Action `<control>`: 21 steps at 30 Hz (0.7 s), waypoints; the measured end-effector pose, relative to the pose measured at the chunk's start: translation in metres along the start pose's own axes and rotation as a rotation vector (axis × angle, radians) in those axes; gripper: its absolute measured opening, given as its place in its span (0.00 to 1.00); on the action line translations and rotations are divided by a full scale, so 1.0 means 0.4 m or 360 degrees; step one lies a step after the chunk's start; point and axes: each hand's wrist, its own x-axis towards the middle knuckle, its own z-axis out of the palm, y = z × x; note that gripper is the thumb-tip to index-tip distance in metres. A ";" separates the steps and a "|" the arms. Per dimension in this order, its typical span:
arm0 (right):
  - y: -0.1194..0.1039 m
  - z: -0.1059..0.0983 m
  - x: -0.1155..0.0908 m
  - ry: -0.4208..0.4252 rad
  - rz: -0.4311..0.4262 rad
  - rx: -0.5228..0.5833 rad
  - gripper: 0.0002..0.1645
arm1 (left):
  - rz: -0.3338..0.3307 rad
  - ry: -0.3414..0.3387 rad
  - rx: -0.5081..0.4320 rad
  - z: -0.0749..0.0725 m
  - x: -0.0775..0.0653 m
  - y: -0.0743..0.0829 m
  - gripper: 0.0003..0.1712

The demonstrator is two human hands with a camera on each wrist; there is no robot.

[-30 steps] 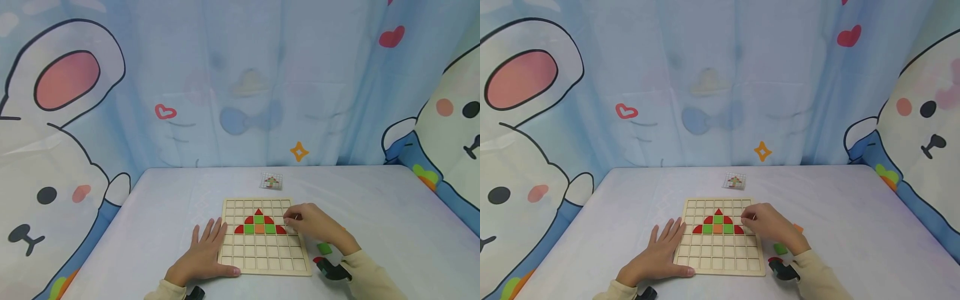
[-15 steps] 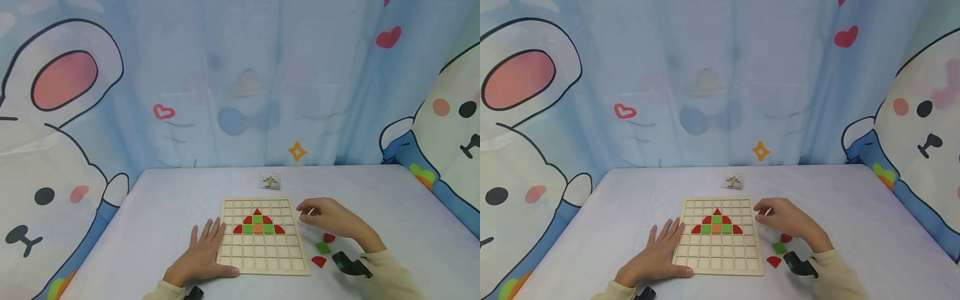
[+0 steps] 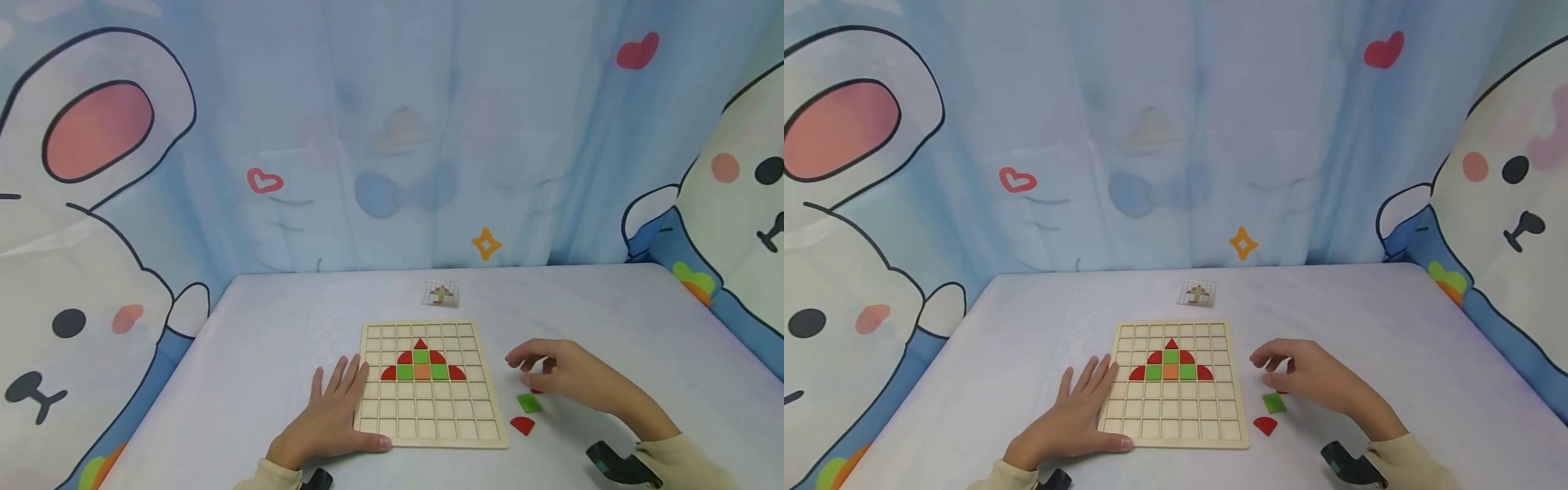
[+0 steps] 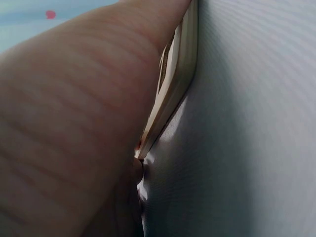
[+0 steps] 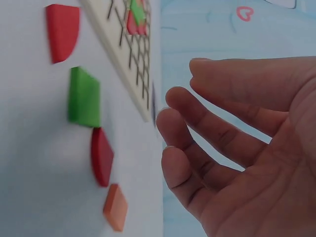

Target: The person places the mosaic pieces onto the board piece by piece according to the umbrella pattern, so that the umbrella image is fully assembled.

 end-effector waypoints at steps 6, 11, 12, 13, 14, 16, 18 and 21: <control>0.028 0.005 -0.018 -0.0053 -0.0006 -0.0136 0.16 | 0.0013 0.0014 0.0000 -0.004 -0.002 0.000 0.75; 0.052 0.016 -0.025 -0.0110 -0.0115 -0.0196 0.16 | 0.0009 0.0021 -0.0003 -0.001 -0.002 -0.005 0.75; 0.056 0.019 -0.025 -0.0123 -0.0147 -0.0217 0.16 | 0.0010 0.0023 -0.0004 -0.001 -0.003 -0.005 0.75; 0.060 0.022 -0.024 -0.0136 -0.0171 -0.0245 0.16 | 0.0013 0.0022 -0.0008 0.000 -0.003 -0.005 0.75; 0.062 0.026 -0.023 -0.0145 -0.0180 -0.0282 0.16 | 0.0017 0.0021 -0.0013 0.000 -0.003 -0.005 0.75; 0.063 0.035 -0.020 -0.0156 -0.0146 -0.0363 0.16 | 0.0027 0.0024 -0.0016 0.000 -0.003 -0.004 0.75; 0.059 0.046 -0.017 -0.0159 -0.0062 -0.0433 0.17 | 0.0032 0.0024 -0.0017 0.000 -0.002 -0.003 0.75; 0.049 0.062 -0.015 -0.0143 0.0108 -0.0487 0.17 | 0.0029 0.0019 -0.0012 -0.001 -0.001 0.000 0.75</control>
